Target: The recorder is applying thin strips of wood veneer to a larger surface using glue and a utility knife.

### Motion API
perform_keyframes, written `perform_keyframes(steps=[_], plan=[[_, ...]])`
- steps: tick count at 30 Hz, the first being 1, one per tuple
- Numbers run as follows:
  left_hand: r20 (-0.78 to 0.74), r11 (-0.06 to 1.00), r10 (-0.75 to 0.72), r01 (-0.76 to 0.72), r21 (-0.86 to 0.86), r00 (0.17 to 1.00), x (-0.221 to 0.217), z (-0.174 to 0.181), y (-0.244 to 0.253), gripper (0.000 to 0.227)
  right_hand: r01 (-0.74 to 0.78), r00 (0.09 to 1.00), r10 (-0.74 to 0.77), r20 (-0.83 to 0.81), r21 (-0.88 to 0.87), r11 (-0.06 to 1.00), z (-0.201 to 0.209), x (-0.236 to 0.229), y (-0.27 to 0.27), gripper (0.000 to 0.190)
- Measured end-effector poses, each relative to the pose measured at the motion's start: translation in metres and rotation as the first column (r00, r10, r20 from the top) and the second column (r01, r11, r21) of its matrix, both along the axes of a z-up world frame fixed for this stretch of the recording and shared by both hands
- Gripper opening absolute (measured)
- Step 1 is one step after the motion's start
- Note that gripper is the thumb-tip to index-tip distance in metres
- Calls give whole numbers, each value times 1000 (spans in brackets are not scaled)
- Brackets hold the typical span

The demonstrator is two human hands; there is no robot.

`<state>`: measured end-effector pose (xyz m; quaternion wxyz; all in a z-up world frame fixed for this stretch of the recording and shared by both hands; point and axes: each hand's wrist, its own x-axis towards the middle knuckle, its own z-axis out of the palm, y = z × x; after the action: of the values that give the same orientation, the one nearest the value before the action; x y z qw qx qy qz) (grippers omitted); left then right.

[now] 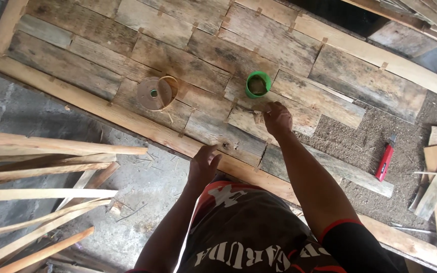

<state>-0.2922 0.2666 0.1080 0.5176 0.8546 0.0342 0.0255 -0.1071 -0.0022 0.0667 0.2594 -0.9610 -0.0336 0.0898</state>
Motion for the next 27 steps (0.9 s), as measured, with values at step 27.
perform_keyframes(steps=[27], plan=[[-326, 620, -86, -206, -758, 941, 175, -1, -78, 13, 141, 988, -57, -143, 688, 712, 78, -2, 24, 8]])
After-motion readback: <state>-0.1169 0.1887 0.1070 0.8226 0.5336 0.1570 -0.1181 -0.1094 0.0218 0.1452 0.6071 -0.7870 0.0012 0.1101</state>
